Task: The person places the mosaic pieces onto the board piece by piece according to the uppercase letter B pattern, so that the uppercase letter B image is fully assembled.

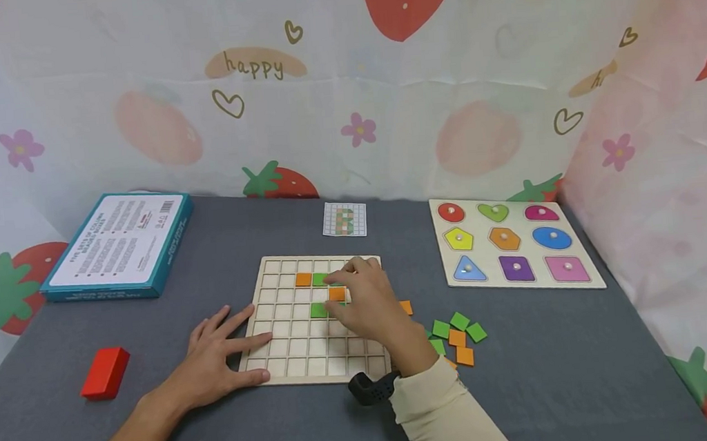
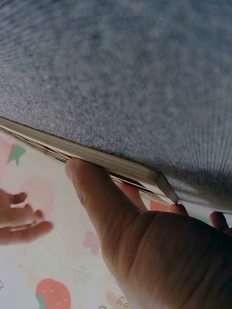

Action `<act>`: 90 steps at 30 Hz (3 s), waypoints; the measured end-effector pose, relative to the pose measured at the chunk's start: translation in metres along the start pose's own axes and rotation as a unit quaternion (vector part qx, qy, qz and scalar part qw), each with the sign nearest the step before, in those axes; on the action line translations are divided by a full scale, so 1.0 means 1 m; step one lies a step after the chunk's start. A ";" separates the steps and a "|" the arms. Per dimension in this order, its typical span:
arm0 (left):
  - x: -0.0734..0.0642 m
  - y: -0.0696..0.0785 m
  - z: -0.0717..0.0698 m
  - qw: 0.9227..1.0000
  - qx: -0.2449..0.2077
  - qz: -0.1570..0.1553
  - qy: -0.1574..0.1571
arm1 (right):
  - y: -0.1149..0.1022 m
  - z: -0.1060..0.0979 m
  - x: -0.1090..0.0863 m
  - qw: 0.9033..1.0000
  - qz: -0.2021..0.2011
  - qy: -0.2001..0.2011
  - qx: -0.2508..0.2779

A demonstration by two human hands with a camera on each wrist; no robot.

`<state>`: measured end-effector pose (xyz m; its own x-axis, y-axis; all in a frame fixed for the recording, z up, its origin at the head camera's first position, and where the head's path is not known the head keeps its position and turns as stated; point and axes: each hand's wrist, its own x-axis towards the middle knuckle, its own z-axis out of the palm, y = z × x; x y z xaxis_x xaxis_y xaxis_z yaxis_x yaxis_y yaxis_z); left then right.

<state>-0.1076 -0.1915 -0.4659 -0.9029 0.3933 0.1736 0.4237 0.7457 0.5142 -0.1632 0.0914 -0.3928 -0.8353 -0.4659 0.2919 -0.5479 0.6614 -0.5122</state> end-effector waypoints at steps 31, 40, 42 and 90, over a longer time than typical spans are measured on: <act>0.000 -0.001 -0.001 1.000 0.007 0.003 -0.004 | 0.039 -0.076 -0.066 0.997 -0.018 0.073 -0.020; 0.001 -0.001 -0.001 1.000 0.009 -0.001 -0.006 | 0.061 -0.076 -0.081 0.999 0.002 0.046 -0.003; 0.002 -0.002 0.000 1.000 0.008 -0.001 -0.006 | 0.066 -0.075 -0.083 0.999 0.006 0.041 0.001; 0.000 -0.001 0.000 1.000 0.002 0.000 0.000 | 0.110 -0.031 -0.060 0.990 0.101 -0.070 -0.065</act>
<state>-0.1081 -0.1924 -0.4668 -0.9028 0.3937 0.1730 0.4240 0.7478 0.5110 -0.1746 0.2104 -0.4413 -0.9191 -0.3871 0.0741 -0.3786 0.8150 -0.4387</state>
